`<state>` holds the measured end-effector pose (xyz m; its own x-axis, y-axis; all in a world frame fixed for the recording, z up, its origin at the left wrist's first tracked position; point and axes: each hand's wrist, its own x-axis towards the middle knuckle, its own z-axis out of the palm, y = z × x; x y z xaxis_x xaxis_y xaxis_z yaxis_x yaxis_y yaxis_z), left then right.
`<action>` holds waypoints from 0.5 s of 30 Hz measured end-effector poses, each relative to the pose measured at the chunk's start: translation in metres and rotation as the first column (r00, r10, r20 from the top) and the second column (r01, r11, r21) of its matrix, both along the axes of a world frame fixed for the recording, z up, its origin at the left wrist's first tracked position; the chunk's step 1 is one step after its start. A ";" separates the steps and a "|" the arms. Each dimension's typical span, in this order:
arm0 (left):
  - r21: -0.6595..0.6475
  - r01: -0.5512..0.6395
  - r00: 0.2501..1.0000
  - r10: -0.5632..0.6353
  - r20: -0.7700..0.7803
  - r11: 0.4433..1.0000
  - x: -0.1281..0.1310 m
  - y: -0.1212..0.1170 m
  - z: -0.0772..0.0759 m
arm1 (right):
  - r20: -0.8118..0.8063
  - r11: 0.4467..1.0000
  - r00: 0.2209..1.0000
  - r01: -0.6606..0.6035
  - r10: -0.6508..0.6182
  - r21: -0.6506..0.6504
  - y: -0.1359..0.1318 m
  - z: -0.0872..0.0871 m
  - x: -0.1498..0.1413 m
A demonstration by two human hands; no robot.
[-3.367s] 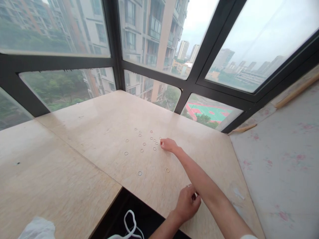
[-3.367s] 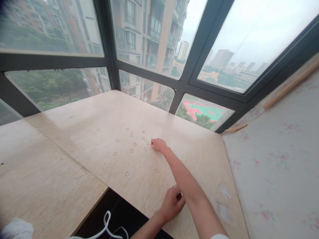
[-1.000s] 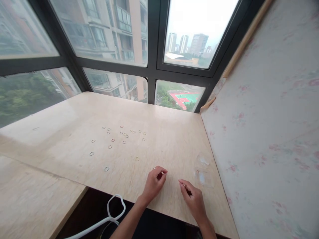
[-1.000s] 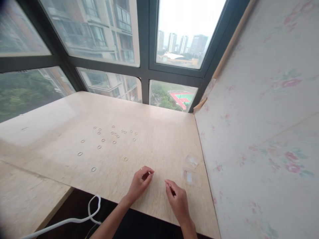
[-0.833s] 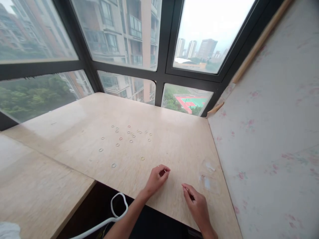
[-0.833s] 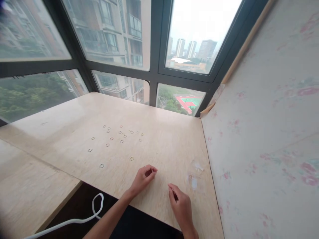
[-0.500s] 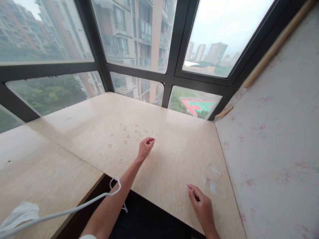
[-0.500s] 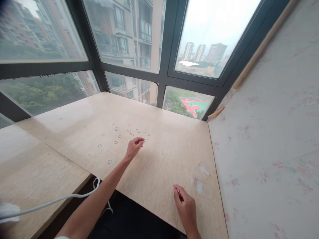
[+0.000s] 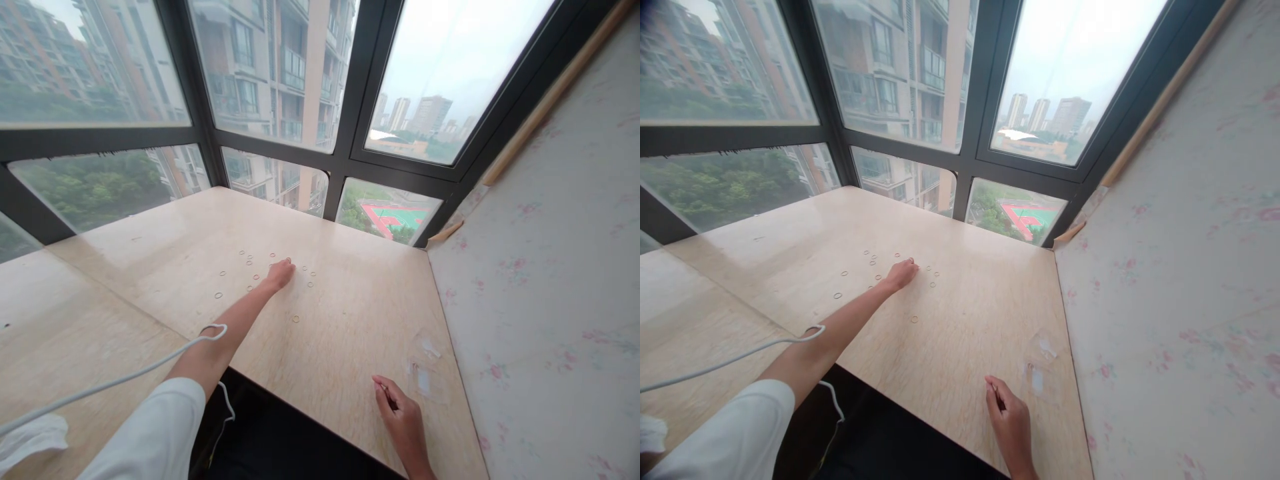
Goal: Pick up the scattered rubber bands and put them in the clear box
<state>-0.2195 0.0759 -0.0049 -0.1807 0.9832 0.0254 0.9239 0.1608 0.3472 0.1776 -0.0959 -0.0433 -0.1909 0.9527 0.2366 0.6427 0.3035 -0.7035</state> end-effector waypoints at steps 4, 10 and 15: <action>-0.008 0.105 0.993 -0.105 -0.059 0.994 -0.001 0.004 0.001 | 0.011 1.000 1.000 -0.003 0.003 -0.003 0.000 -0.001 0.000; 0.036 0.228 0.973 -0.226 -0.046 0.973 -0.002 -0.003 0.006 | 0.011 1.000 1.000 -0.012 0.012 0.000 0.000 0.000 0.000; 0.169 0.274 0.958 -0.284 0.039 0.947 0.014 -0.019 0.018 | 0.004 1.000 1.000 -0.014 0.014 0.005 0.000 0.001 -0.001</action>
<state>-0.2059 0.0574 0.0128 0.0941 0.9785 0.1838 0.8996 -0.1627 0.4052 0.1763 -0.0962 -0.0421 -0.2050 0.9487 0.2409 0.6413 0.3161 -0.6991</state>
